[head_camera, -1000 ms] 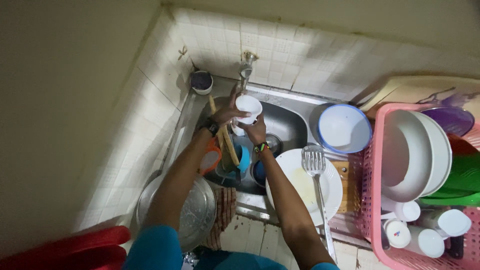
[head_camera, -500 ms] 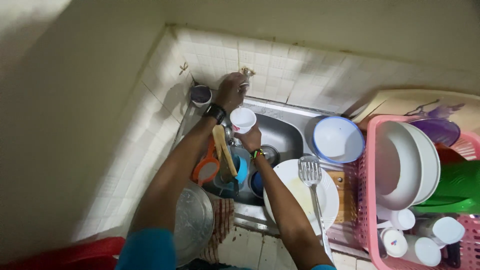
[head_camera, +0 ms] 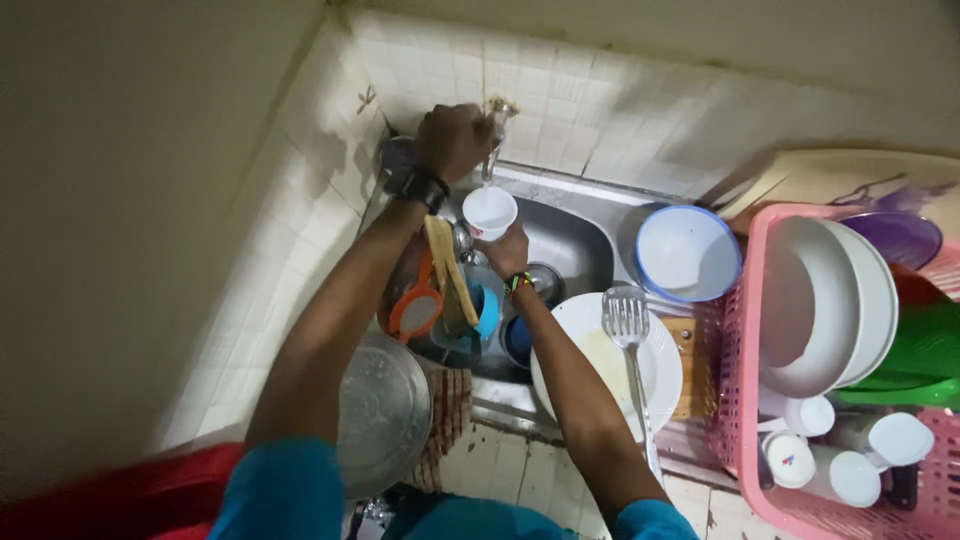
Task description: Washing and rinsing dishes in a kitchen sink and placing them in a drying rack.
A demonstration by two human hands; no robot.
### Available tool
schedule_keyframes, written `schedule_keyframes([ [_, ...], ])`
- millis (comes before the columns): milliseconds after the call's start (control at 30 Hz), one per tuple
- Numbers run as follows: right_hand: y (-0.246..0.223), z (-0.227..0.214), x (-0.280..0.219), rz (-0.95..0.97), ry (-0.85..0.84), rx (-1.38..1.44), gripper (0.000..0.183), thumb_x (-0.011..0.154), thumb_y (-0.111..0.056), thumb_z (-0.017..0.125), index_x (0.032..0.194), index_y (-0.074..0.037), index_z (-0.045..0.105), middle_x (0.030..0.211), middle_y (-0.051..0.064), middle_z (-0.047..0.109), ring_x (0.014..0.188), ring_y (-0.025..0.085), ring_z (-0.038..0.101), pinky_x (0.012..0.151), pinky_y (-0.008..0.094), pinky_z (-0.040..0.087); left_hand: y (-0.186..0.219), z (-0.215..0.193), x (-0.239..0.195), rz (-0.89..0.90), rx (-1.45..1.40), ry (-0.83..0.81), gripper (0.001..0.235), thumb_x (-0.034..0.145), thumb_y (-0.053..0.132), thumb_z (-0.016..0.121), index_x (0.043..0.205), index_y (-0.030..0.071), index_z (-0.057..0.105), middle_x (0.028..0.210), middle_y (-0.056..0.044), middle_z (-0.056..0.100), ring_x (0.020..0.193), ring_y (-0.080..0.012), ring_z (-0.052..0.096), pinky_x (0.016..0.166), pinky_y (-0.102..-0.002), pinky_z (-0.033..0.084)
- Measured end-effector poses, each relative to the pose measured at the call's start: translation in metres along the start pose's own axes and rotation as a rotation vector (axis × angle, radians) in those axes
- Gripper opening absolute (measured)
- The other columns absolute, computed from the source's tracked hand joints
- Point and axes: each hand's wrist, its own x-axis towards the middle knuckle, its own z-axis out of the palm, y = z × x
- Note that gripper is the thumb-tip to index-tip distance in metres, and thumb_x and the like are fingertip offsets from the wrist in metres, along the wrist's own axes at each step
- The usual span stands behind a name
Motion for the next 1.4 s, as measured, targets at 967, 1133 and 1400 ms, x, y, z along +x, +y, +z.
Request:
schedule_keyframes([
  [967, -0.017, 0.017, 0.049, 0.016, 0.028, -0.387, 0.090, 0.066, -0.067, 0.083, 0.127, -0.011, 0.048, 0.104, 0.023, 0.074, 0.105, 0.046, 0.071, 0.089, 0.056, 0.058, 0.043, -0.020, 0.004, 0.302, -0.431, -0.187, 0.030, 0.072, 0.012, 0.068, 0.099, 0.019, 0.079, 0.071, -0.006, 0.073, 0.084, -0.0360, 0.075, 0.084, -0.051, 0.055],
  [1133, -0.020, 0.015, 0.046, -0.066, 0.031, -0.281, 0.100, 0.065, -0.062, 0.086, 0.137, -0.008, 0.045, 0.110, 0.026, 0.072, 0.109, 0.051, 0.067, 0.091, 0.061, 0.056, 0.032, 0.008, 0.016, 0.120, -0.219, -0.151, 0.017, 0.091, 0.032, 0.059, 0.089, 0.019, 0.070, 0.066, -0.014, 0.069, 0.080, -0.0420, 0.074, 0.070, -0.058, 0.057],
  [1400, -0.002, 0.025, 0.046, -0.283, 0.151, -0.048, 0.083, 0.062, -0.045, 0.086, 0.131, -0.016, 0.051, 0.110, 0.011, 0.077, 0.098, 0.033, 0.074, 0.075, 0.046, 0.055, 0.031, 0.010, 0.006, -0.084, 0.026, -0.100, 0.039, 0.088, 0.045, 0.071, 0.110, 0.014, 0.072, 0.101, -0.022, 0.067, 0.091, -0.0456, 0.065, 0.059, -0.057, 0.055],
])
